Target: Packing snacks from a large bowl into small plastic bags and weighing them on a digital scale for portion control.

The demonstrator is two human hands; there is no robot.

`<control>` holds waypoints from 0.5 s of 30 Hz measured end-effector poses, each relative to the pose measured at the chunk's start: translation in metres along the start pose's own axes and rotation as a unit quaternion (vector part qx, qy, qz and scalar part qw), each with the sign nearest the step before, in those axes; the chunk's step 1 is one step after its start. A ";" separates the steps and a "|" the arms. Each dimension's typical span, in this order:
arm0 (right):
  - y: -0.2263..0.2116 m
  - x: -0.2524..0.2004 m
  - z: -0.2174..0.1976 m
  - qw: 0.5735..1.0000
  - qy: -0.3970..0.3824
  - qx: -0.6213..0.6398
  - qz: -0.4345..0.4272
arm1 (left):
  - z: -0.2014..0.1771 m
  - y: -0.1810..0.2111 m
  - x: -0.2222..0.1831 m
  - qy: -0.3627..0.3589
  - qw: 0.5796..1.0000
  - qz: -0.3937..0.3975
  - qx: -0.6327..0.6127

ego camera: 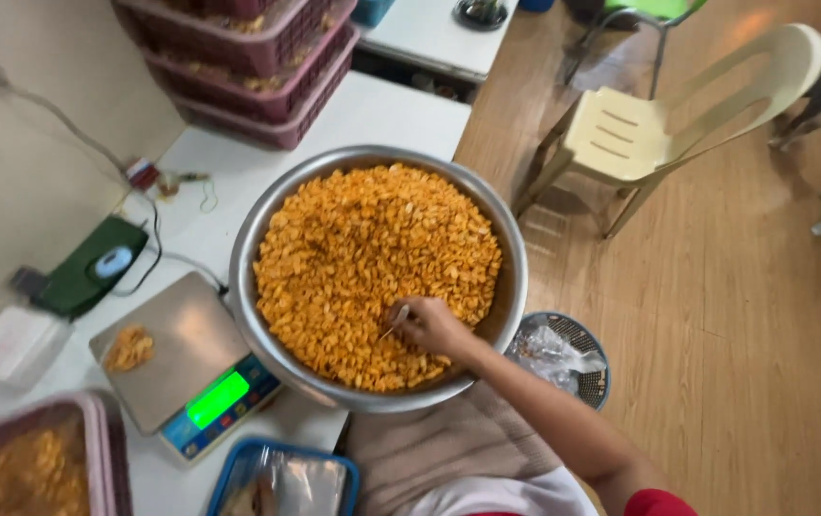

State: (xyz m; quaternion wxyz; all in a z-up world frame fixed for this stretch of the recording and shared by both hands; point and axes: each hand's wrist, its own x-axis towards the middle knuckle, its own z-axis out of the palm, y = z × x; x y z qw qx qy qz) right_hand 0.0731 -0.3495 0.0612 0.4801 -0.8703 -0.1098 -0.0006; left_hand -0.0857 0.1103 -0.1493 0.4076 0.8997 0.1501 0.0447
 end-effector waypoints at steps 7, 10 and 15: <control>0.005 -0.001 -0.006 0.949 0.004 0.273 0.159 | -0.001 0.176 0.006 -0.046 0.830 -0.163 -0.531; -0.024 0.006 -0.032 0.930 0.050 0.307 0.194 | 0.019 0.260 0.018 -0.173 0.808 -0.154 -0.542; -0.103 0.014 -0.077 0.934 0.151 0.300 0.118 | 0.023 0.350 0.046 -0.292 0.825 -0.037 -0.483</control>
